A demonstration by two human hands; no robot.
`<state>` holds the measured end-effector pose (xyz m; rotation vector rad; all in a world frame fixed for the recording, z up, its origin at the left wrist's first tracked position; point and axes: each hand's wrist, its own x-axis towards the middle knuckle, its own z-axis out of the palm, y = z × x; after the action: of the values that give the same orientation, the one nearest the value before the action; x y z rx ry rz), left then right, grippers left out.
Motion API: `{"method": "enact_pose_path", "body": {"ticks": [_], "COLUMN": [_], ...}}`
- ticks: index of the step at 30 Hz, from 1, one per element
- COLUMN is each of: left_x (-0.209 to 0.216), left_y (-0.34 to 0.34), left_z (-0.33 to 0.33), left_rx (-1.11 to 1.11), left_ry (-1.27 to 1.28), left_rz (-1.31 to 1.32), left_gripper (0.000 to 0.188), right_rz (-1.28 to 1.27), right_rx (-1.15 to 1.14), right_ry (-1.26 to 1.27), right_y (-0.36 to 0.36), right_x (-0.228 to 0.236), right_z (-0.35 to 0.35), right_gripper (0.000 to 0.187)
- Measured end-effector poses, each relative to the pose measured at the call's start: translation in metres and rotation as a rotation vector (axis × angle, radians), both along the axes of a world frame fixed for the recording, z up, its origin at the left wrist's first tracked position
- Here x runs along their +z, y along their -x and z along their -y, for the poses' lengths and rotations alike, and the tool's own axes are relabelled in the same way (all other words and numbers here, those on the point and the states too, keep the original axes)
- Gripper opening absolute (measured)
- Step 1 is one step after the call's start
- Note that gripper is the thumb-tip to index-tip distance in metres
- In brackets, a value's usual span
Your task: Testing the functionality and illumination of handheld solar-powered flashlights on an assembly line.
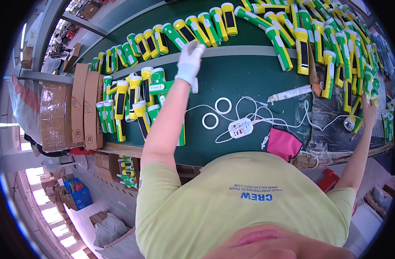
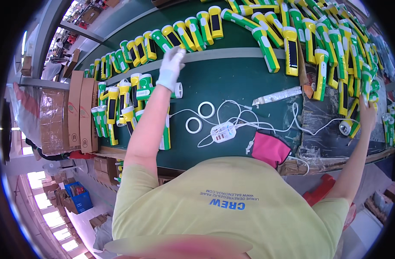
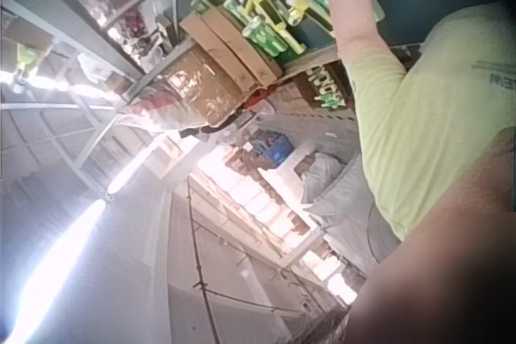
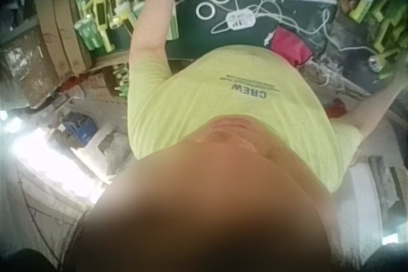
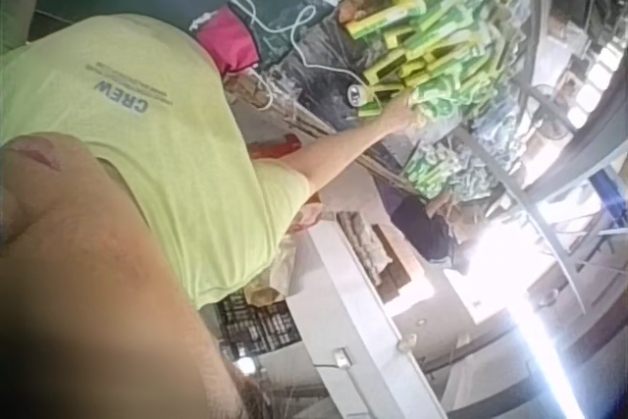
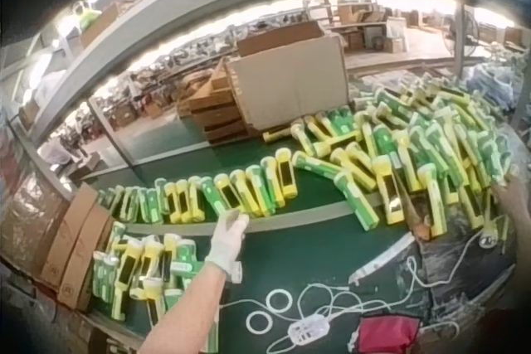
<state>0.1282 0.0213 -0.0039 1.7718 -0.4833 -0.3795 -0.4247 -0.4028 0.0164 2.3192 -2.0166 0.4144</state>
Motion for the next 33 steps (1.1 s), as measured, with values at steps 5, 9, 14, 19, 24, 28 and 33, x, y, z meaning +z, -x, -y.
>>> {"method": "enact_pose_path", "body": {"ticks": [5, 9, 14, 19, 24, 28, 33], "left_x": [-0.045, -0.054, -0.075, -0.039, -0.045, -0.044, -0.043], "left_y": [-0.091, -0.113, -0.164, -0.132, -0.124, -0.107, -0.106], "left_z": [0.005, 0.017, -0.004, 0.011, -0.006, -0.001, -0.004], "left_rx": [0.381, 0.271, 0.227, 0.145, 0.147, 0.100, 0.049], "left_ry": [-0.302, -0.588, -0.263, -0.277, 0.223, 0.284, 0.277], "left_rz": [0.360, 0.278, 0.106, -0.255, -0.593, -0.668, -0.683], "left_gripper": [0.070, 0.073, 0.082, 0.038, 0.029, 0.025, 0.026], "right_rz": [-0.132, -0.081, 0.079, 0.264, 0.261, 0.323, 0.790], "right_rx": [-0.109, -0.175, -0.220, -0.262, -0.020, 0.016, -0.102], "right_ry": [0.036, -0.025, 0.141, 0.153, 0.206, 0.328, 0.111], "right_y": [0.011, -0.009, -0.008, 0.021, 0.030, 0.030, 0.040], "right_x": [-0.009, 0.005, -0.007, -0.026, -0.044, -0.055, -0.068], "right_z": [-0.027, -0.067, -0.082, -0.092, -0.095, -0.097, -0.081], "right_gripper": [0.057, 0.052, 0.050, 0.045, 0.037, 0.026, 0.026]}}
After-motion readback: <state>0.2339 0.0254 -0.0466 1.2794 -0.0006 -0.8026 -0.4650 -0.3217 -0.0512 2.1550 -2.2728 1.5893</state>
